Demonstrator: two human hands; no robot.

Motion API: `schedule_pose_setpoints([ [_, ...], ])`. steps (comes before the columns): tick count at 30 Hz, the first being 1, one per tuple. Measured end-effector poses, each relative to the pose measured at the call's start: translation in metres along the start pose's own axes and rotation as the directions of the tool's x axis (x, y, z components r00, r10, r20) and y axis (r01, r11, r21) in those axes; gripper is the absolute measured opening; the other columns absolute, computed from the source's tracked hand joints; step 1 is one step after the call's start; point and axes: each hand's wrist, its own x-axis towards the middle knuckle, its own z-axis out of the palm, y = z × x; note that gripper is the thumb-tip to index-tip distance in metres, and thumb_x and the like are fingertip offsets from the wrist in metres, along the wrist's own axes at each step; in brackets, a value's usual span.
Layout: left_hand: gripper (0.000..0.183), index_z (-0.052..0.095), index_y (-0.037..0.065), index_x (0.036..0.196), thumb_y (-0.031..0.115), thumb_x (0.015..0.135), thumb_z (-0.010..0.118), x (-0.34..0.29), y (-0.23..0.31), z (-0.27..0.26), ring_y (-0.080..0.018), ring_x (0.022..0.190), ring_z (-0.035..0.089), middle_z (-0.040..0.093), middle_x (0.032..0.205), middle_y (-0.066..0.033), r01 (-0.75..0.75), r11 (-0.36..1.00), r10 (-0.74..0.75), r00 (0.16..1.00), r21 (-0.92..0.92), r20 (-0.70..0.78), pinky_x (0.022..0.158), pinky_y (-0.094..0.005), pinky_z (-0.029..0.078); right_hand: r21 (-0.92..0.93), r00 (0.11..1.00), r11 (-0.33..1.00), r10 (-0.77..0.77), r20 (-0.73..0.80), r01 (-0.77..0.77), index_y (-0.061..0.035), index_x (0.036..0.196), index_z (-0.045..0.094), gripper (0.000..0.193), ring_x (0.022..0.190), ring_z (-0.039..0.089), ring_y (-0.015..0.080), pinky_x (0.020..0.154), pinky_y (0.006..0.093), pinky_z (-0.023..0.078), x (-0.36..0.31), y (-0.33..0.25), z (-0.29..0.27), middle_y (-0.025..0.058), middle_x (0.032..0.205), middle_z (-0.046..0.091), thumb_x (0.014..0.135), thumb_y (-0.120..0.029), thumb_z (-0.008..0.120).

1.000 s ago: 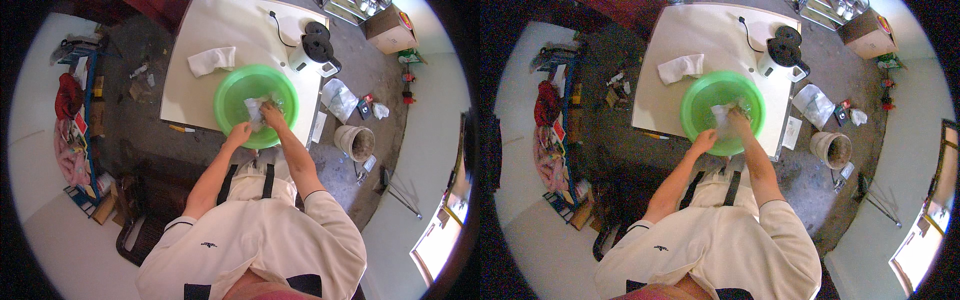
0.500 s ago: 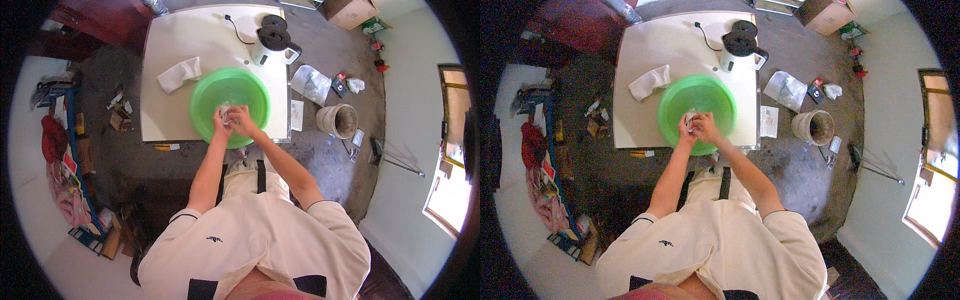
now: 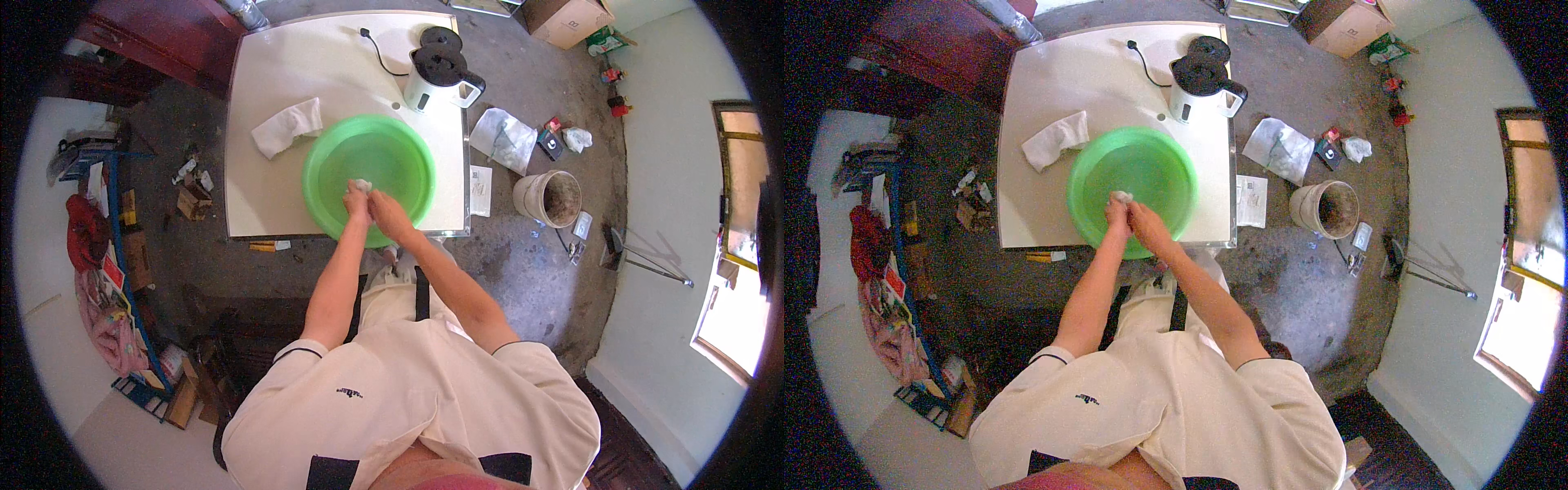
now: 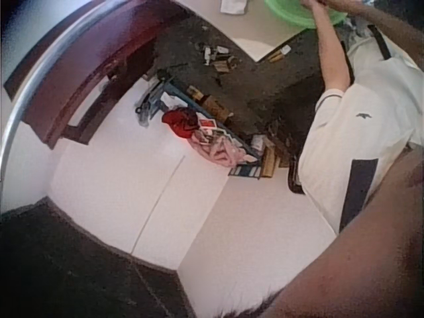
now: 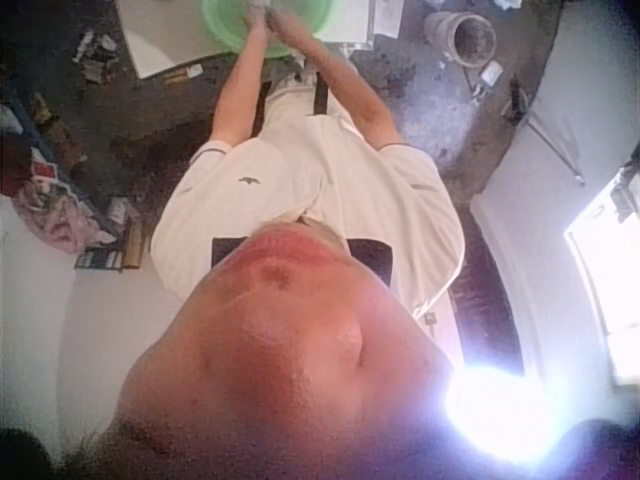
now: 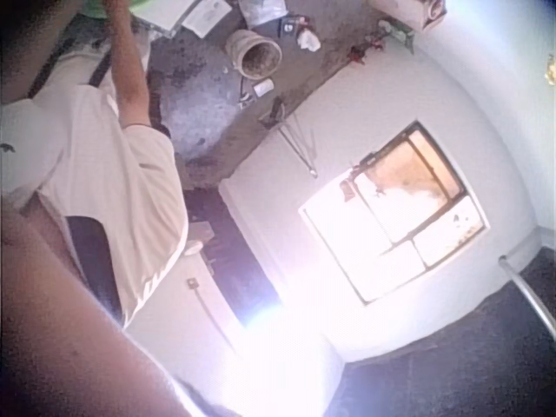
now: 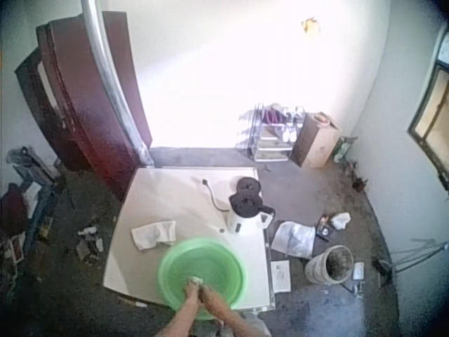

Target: The person wipes a dark wooden door with a white cloth, then rinses the cloth in a green basin of water. They wring out the cloth and continue wiping the door and door handle.

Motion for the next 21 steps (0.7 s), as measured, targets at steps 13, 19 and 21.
schedule_pose_setpoints([
  [13,0.039,0.070,0.000,0.113,0.035,0.100,0.058,-0.056,0.051,-0.032,-0.0239,0.082,0.069,0.073,0.096,-0.0147,-0.697,0.494,0.238,0.683,0.519,0.691,0.073,-0.0391,0.053,0.097,0.982,0.977,0.184,0.043,-0.188,-0.0041,0.122,0.052,0.034,0.091,0.067,0.0420,0.077,0.0507,0.053,-0.004,0.039,-0.020,0.0240,0.099,0.069,0.094,-0.019,0.065],
  [19,0.034,0.068,0.007,0.124,0.028,0.100,0.057,-0.104,0.074,-0.029,-0.0418,0.100,0.066,0.064,0.123,-0.0244,-0.780,0.148,0.305,0.621,0.608,0.722,0.084,-0.0466,0.053,-0.134,0.992,0.985,0.100,-0.082,-0.110,-0.0118,0.136,0.052,0.053,0.114,0.057,0.0437,0.092,0.0491,0.049,-0.005,0.015,-0.030,0.0263,0.127,0.055,0.087,-0.016,0.073],
  [21,0.034,0.068,0.007,0.124,0.028,0.100,0.056,-0.110,0.078,-0.027,-0.0459,0.107,0.062,0.058,0.133,-0.0256,-0.803,0.029,0.397,0.556,0.595,0.730,0.089,-0.0490,0.052,-0.228,0.994,0.973,0.019,-0.106,-0.043,-0.0138,0.137,0.052,0.057,0.117,0.055,0.0443,0.094,0.0487,0.048,0.001,0.012,-0.027,0.0262,0.131,0.051,0.084,-0.014,0.074],
])
